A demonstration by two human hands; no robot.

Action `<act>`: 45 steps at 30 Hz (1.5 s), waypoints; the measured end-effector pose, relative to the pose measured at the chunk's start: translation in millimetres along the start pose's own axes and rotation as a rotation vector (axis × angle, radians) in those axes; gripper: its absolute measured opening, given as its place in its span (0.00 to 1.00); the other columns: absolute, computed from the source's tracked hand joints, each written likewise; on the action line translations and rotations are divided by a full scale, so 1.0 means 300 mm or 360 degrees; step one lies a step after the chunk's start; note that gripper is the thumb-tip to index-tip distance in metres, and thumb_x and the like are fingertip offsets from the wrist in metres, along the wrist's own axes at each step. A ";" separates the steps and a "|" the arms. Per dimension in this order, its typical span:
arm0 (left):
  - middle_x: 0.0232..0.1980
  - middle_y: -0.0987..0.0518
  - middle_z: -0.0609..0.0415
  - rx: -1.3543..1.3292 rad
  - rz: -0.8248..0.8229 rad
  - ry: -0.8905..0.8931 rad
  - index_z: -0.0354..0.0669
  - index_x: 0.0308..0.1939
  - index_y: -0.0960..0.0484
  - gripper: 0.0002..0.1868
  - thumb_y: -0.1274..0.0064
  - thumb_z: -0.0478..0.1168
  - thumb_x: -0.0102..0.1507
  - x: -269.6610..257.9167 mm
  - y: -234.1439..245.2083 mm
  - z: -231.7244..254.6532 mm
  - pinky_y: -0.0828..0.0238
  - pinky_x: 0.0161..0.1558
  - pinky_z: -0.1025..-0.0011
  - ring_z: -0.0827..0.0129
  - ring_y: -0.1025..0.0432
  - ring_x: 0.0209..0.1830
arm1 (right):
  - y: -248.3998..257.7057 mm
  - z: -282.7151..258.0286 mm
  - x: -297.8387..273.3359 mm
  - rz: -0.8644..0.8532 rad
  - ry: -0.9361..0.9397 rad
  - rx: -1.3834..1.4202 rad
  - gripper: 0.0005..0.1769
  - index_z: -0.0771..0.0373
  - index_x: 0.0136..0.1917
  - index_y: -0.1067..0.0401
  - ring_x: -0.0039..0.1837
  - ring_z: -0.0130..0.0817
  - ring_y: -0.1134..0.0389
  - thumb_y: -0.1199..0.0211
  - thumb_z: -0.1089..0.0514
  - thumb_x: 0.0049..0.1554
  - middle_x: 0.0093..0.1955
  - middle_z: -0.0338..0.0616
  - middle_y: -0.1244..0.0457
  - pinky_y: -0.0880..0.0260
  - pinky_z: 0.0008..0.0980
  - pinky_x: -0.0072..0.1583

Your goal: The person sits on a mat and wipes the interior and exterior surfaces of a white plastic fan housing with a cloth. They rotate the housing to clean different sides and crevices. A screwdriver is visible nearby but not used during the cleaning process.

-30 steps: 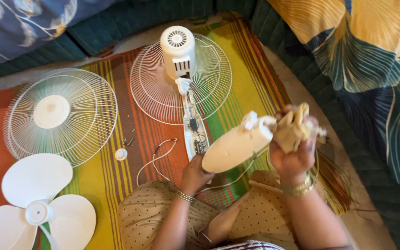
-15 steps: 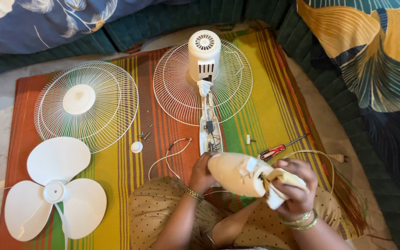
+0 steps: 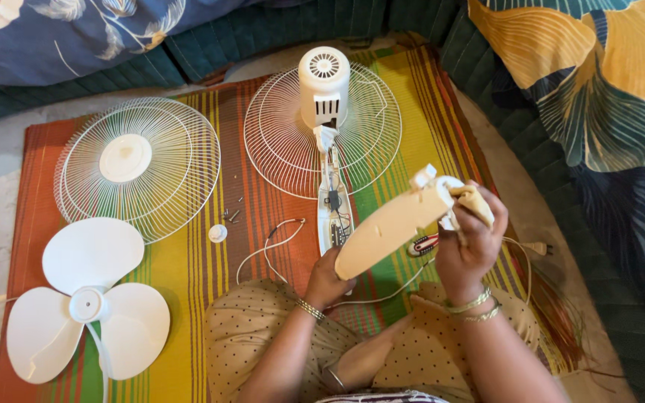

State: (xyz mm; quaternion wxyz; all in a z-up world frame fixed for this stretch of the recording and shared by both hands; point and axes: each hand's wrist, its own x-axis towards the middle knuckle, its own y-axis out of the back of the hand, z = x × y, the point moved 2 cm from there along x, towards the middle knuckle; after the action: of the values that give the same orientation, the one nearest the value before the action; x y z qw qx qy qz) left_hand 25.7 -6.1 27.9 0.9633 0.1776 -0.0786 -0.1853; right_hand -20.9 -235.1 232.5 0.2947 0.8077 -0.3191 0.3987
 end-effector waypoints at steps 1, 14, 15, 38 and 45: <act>0.48 0.19 0.44 -0.0107 -0.0039 0.0030 0.36 0.55 0.24 0.31 0.35 0.34 0.48 0.003 -0.005 -0.005 0.25 0.53 0.63 0.55 0.22 0.51 | -0.010 0.020 -0.001 -0.0025 -0.0048 0.0080 0.16 0.64 0.54 0.27 0.73 0.49 0.36 0.34 0.76 0.55 0.68 0.53 0.39 0.35 0.44 0.74; 0.54 0.22 0.52 -0.0897 -0.0429 0.0286 0.35 0.68 0.32 0.39 0.39 0.34 0.52 -0.011 -0.049 -0.080 0.26 0.52 0.68 0.67 0.26 0.51 | -0.118 0.258 -0.091 0.0122 -0.0971 0.1542 0.16 0.59 0.67 0.32 0.66 0.38 0.31 0.34 0.60 0.67 0.65 0.45 0.37 0.24 0.42 0.63; 0.56 0.22 0.52 -0.0853 -0.0469 0.0165 0.33 0.68 0.31 0.39 0.38 0.34 0.53 -0.015 -0.050 -0.076 0.26 0.56 0.69 0.68 0.26 0.54 | -0.117 0.268 -0.095 0.0127 -0.1056 0.1576 0.20 0.60 0.70 0.34 0.69 0.39 0.32 0.34 0.60 0.67 0.68 0.45 0.37 0.24 0.44 0.65; 0.40 0.19 0.52 -0.1097 -0.0949 0.0463 0.35 0.53 0.21 0.27 0.46 0.33 0.48 -0.033 0.014 -0.073 0.26 0.39 0.71 0.68 0.24 0.37 | -0.210 0.174 -0.199 -0.1274 -0.1521 0.1805 0.55 0.67 0.77 0.47 0.73 0.39 0.40 0.28 0.41 0.46 0.73 0.51 0.41 0.40 0.39 0.73; 0.52 0.18 0.52 -0.0427 -0.0845 0.0184 0.38 0.62 0.25 0.36 0.43 0.36 0.47 -0.006 -0.020 -0.034 0.29 0.55 0.70 0.68 0.25 0.52 | -0.060 0.154 0.048 -0.0614 -0.1370 0.2203 0.62 0.70 0.78 0.47 0.69 0.53 0.35 0.26 0.34 0.43 0.71 0.58 0.41 0.36 0.53 0.72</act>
State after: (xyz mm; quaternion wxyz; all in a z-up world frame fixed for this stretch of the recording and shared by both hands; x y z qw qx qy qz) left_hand 24.2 -7.4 16.2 0.8990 0.0735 0.0508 -0.4288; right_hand 20.7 -261.6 216.9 -0.3523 0.9283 0.0568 0.1041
